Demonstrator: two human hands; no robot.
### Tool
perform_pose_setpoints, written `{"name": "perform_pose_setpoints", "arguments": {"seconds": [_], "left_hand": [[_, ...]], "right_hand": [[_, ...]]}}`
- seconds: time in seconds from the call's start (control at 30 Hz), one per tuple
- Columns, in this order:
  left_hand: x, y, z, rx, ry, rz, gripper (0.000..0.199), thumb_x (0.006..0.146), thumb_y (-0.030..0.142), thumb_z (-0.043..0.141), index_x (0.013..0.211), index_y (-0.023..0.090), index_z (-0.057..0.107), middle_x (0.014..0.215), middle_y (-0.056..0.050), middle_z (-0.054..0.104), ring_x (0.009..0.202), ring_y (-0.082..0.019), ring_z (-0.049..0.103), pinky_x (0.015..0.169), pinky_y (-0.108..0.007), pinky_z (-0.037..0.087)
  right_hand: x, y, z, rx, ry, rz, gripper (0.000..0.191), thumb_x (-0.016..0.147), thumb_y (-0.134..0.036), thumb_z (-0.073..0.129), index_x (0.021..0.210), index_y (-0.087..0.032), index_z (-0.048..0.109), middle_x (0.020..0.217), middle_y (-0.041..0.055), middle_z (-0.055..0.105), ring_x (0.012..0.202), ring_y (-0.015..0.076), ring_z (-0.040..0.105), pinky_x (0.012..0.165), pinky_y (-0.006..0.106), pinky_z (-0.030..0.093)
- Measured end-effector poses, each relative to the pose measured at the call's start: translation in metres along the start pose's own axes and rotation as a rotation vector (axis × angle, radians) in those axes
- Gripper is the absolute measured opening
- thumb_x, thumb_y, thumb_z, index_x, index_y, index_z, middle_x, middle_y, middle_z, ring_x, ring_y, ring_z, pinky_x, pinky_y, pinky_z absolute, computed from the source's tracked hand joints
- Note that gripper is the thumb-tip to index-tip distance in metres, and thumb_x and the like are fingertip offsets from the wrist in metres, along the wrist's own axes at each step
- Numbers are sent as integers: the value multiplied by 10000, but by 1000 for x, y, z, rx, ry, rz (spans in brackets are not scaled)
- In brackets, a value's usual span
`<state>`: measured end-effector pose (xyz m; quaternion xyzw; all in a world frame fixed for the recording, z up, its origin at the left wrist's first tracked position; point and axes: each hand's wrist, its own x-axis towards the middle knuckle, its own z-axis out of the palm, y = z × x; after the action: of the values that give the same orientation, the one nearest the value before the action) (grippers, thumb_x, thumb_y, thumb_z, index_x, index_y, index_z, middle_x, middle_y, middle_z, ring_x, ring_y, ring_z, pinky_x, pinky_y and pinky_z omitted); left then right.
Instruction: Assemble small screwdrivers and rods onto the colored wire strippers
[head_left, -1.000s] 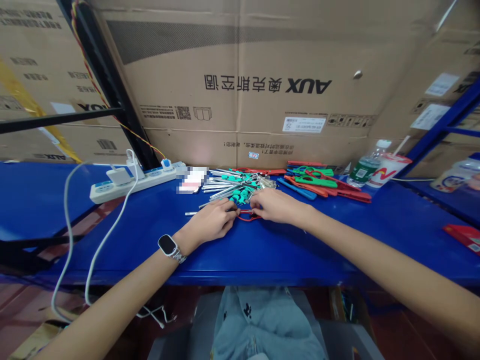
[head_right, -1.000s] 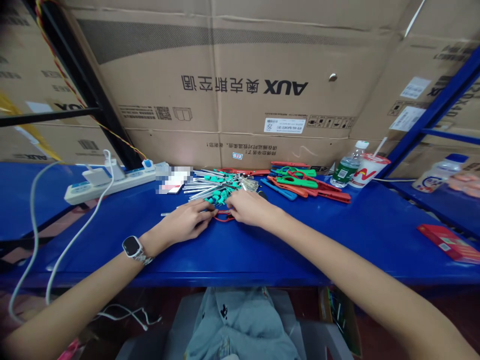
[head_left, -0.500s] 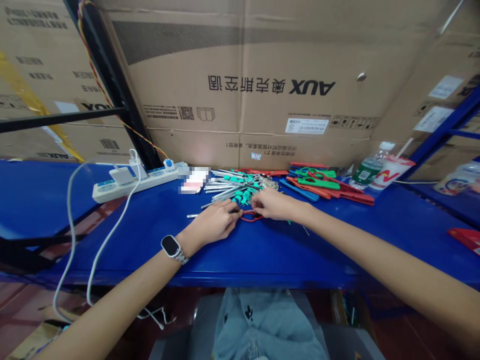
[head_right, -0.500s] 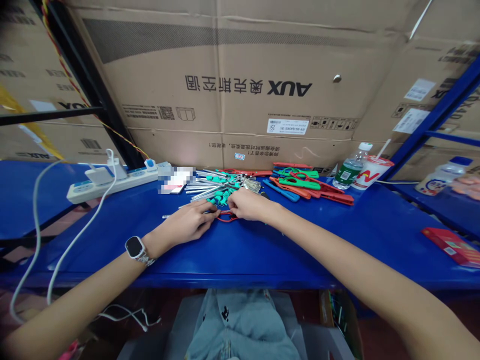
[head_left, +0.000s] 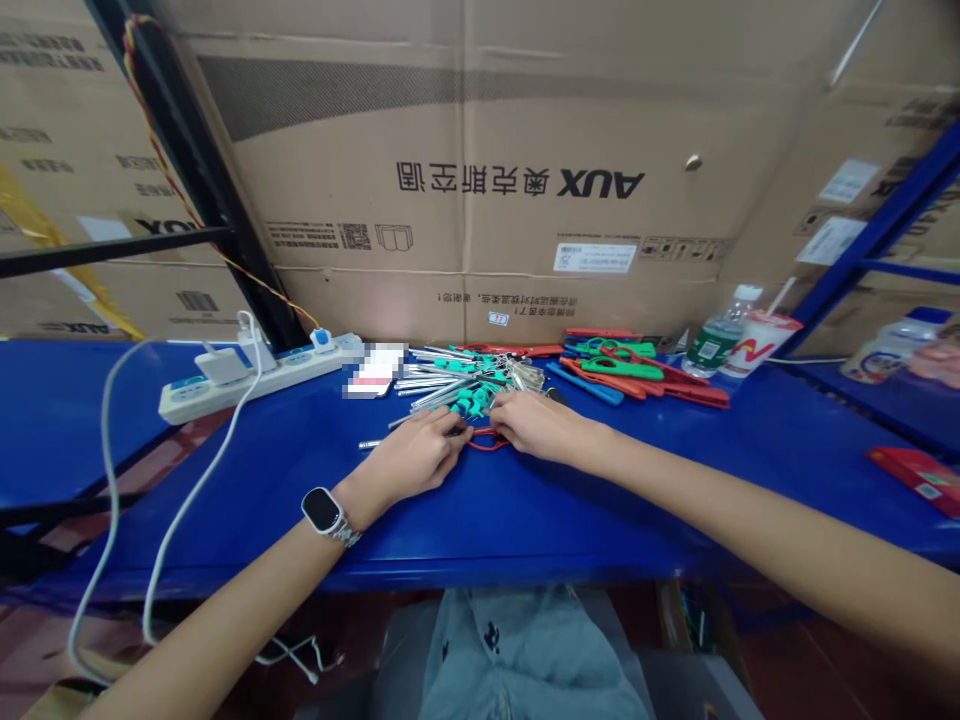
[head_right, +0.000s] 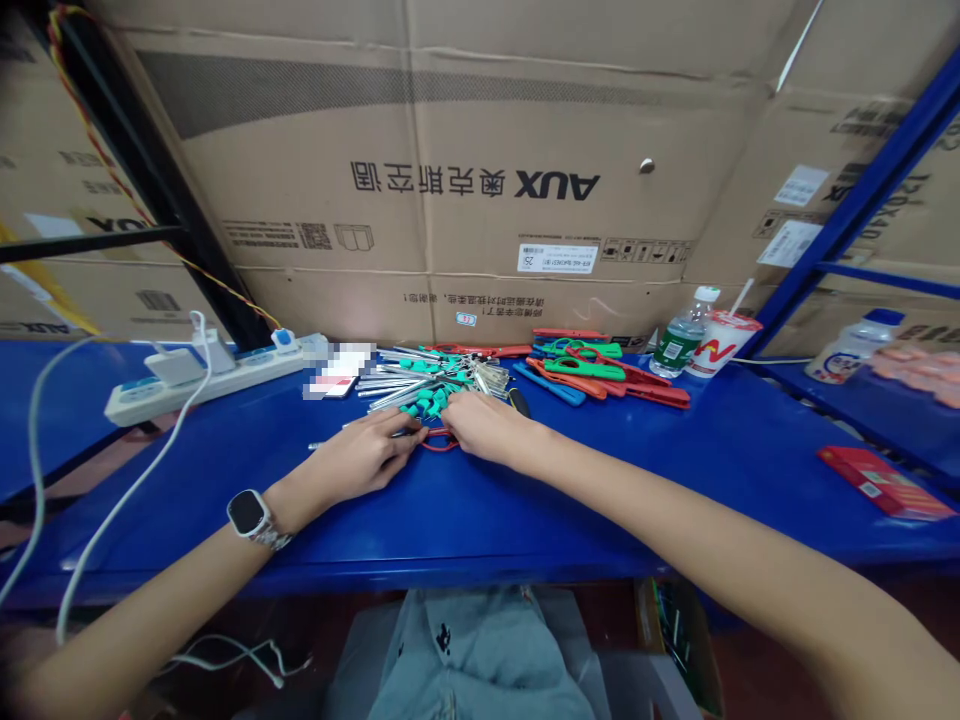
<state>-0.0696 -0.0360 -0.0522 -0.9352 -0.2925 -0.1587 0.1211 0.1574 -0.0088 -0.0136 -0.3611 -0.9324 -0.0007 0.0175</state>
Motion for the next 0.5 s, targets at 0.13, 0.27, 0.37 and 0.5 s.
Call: {"name": "perform_pose_setpoints", "arguments": {"seconds": [0.13, 0.27, 0.37, 0.5], "left_hand": [[0, 1, 0, -22, 8, -8, 342, 1034, 186, 407, 1100, 145, 740, 1050, -118, 689, 920, -242, 640, 825, -407, 560], [0, 1, 0, -27, 6, -6, 329, 1029, 184, 420, 1102, 150, 739, 1055, -109, 690, 921, -242, 640, 821, -405, 562], [0, 1, -1, -20, 10, -5, 324, 1024, 183, 425, 1106, 157, 738, 1072, -106, 689, 935, -239, 641, 829, -401, 563], [0, -2, 1, -27, 0, -4, 340, 1021, 182, 417, 1150, 156, 731, 1085, -109, 689, 941, -243, 643, 851, -408, 569]], "right_hand": [[-5, -7, -5, -59, -23, 6, 257, 983, -114, 488, 984, -115, 745, 987, 128, 693, 838, 203, 631, 736, 297, 444], [-10, -7, -10, -20, -19, -17, 249, 992, -167, 509, 958, -107, 748, 973, 130, 682, 829, 206, 616, 750, 316, 449], [-16, -4, -10, 73, 6, -42, 262, 994, -179, 509, 911, -117, 749, 973, 124, 670, 819, 193, 602, 776, 321, 451], [-20, 3, -3, 203, 40, -46, 281, 995, -176, 501, 862, -131, 745, 957, 106, 651, 819, 180, 591, 808, 316, 446]]}}
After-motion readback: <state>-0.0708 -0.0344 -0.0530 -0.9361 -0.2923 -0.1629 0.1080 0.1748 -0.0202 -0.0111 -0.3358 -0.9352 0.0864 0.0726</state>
